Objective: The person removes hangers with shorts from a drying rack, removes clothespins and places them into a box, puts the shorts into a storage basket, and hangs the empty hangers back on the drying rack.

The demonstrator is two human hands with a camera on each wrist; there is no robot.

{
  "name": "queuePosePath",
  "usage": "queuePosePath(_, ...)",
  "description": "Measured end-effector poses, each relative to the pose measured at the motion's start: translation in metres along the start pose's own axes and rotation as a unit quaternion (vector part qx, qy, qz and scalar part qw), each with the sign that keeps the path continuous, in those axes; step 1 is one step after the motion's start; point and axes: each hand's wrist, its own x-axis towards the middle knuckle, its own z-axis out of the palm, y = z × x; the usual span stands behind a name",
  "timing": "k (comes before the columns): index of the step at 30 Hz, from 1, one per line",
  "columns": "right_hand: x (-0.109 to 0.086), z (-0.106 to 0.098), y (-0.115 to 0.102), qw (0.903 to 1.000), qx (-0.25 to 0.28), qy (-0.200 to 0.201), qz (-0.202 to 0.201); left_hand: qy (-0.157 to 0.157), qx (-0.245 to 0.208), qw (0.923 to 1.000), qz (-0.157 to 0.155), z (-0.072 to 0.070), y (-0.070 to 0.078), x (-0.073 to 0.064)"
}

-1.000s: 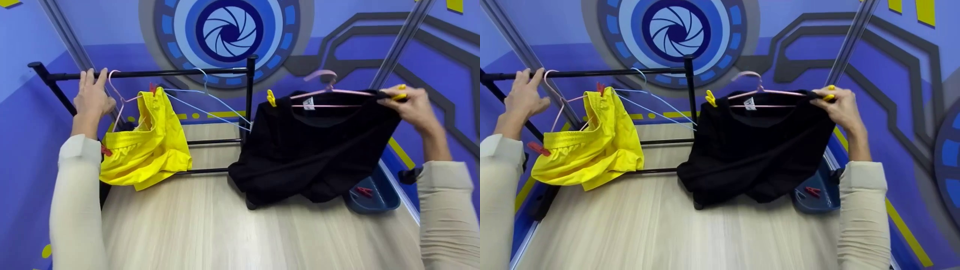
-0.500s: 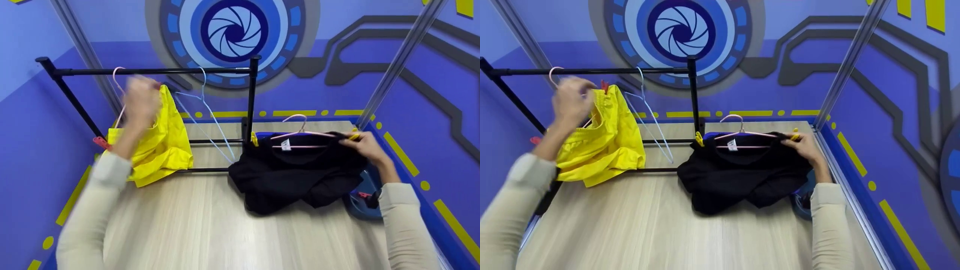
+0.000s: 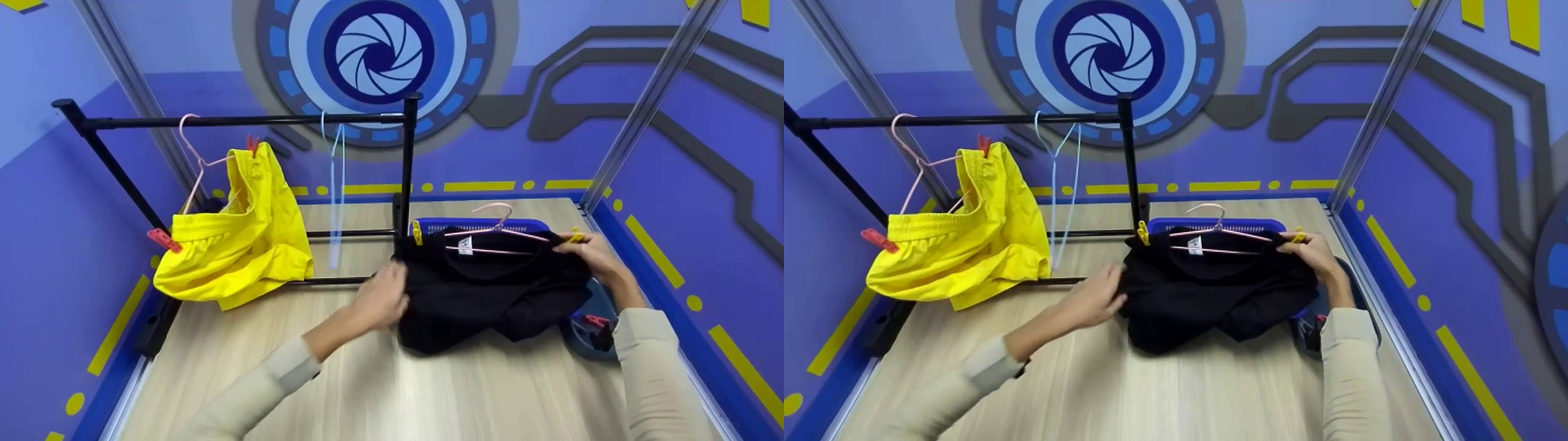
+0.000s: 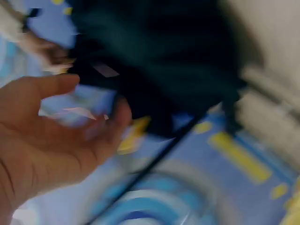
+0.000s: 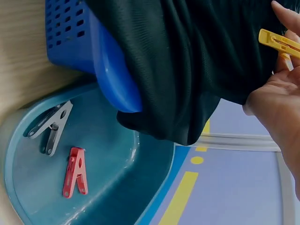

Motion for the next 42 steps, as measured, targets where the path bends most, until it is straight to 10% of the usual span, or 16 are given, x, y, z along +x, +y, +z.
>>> queuePosePath(3,-0.001,-0.001,-0.01,0.9999,-0.01,-0.001,-0.012,0.069,-0.039,0.9962,-0.036,0.031,-0.017,0.023)
queuePosePath(8,-0.002,0.005,-0.02,0.9992,-0.026,-0.008,-0.028,0.132,-0.076,0.988,0.024,0.061,-0.037,0.045)
queuePosePath(14,0.002,0.025,-0.017,0.9974,-0.053,-0.002,-0.049,0.097,-0.104,0.987,0.075,0.075,-0.059,0.041)
queuePosePath(22,0.01,0.033,-0.001,0.9866,-0.039,-0.013,-0.158,0.033,-0.232,0.9664,0.106,0.091,-0.079,0.033)
queuePosePath(32,-0.007,0.028,0.011,0.9557,-0.249,-0.144,-0.059,0.03,-0.184,0.9701,0.155,0.094,-0.076,0.03)
queuePosePath(42,-0.029,-0.003,-0.005,0.945,-0.273,-0.176,-0.037,0.046,-0.206,0.9662,0.148,0.093,-0.079,0.04)
